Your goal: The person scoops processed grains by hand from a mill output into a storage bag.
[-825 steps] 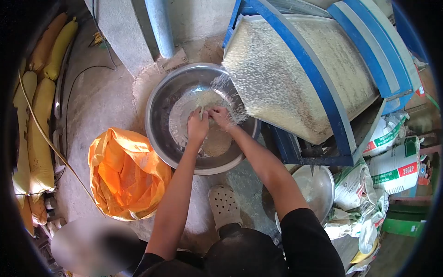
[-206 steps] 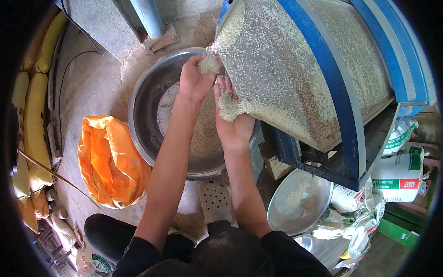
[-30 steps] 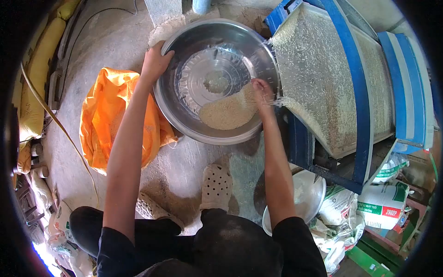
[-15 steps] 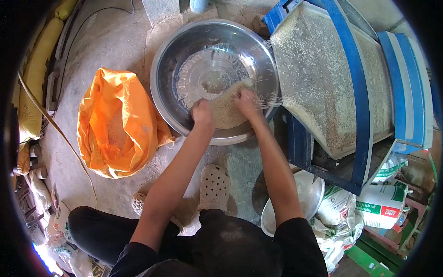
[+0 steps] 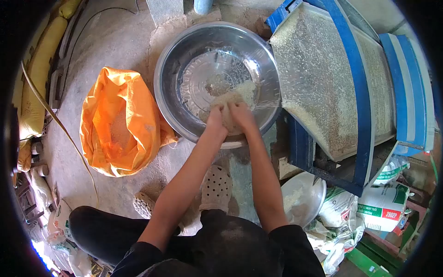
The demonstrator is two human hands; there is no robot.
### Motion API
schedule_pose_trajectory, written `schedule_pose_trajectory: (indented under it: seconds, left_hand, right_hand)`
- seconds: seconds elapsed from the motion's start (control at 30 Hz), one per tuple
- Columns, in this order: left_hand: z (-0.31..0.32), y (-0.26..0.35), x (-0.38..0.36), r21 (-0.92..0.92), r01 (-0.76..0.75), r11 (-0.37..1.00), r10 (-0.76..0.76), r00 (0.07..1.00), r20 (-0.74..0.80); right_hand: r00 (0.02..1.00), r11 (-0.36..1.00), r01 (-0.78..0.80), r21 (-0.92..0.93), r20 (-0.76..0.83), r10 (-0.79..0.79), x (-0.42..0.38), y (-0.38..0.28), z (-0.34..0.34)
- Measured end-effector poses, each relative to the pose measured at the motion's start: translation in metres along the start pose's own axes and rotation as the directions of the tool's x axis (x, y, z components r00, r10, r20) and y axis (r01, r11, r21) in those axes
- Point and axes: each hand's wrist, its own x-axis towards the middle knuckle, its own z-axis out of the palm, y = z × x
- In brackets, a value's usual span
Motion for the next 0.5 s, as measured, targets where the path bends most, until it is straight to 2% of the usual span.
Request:
schedule_pose_trajectory:
  seconds: [0.03,0.07,0.1,0.13,0.17,0.2,0.27,0.3,0.37,0.4,0.43,0.5]
  left_hand:
    - [0.004,0.002,-0.004,-0.001,-0.001,1.0,0.001,1.0,0.001]
    - [0.01,0.003,-0.009,-0.094,-0.049,0.994,0.055,0.997,0.06]
    - [0.015,0.005,-0.014,-0.188,-0.091,0.978,0.114,0.987,0.115]
    - [0.021,0.009,-0.023,-0.189,-0.094,0.978,0.118,0.986,0.116]
    - [0.027,0.013,-0.032,-0.257,-0.162,0.953,0.21,0.962,0.176]
    - [0.031,0.017,-0.041,-0.328,-0.223,0.918,0.305,0.925,0.226]
    - [0.029,0.03,-0.05,-0.364,-0.249,0.897,0.36,0.89,0.279]
    - [0.027,0.038,-0.056,-0.399,-0.268,0.877,0.41,0.85,0.33]
    - [0.025,0.064,-0.089,-0.419,-0.309,0.854,0.459,0.826,0.326]
    - [0.021,0.078,-0.103,-0.441,-0.336,0.833,0.497,0.804,0.326]
    - [0.013,0.09,-0.11,-0.443,-0.349,0.826,0.509,0.8,0.318]
    - [-0.007,0.116,-0.123,-0.525,-0.5,0.688,0.704,0.634,0.319]
  right_hand:
    - [0.998,0.976,-0.04,0.212,-0.039,0.05,-0.004,-0.006,-0.003]
    - [0.992,0.907,-0.069,0.416,-0.066,0.105,-0.008,-0.013,-0.006]
    - [0.992,0.907,-0.067,0.416,-0.066,0.103,-0.015,-0.023,-0.006]
    - [0.984,0.665,0.015,0.747,-0.13,0.124,-0.023,-0.039,-0.003]
    - [0.969,0.311,0.118,0.943,-0.178,0.171,-0.029,-0.052,-0.001]
    - [0.97,0.31,0.117,0.943,-0.175,0.168,-0.033,-0.063,-0.001]
    - [0.947,0.18,0.175,0.968,-0.216,0.239,-0.038,-0.085,0.0]
    - [0.95,0.174,0.17,0.97,-0.209,0.232,-0.046,-0.1,0.0]
    - [0.965,0.22,0.224,0.949,-0.248,0.087,-0.067,-0.134,0.002]
    - [0.968,0.216,0.217,0.952,-0.238,0.078,-0.075,-0.149,0.007]
    - [0.977,0.248,0.204,0.947,-0.211,0.001,-0.083,-0.165,0.013]
    - [0.98,0.264,0.172,0.949,-0.137,-0.147,-0.093,-0.197,0.032]
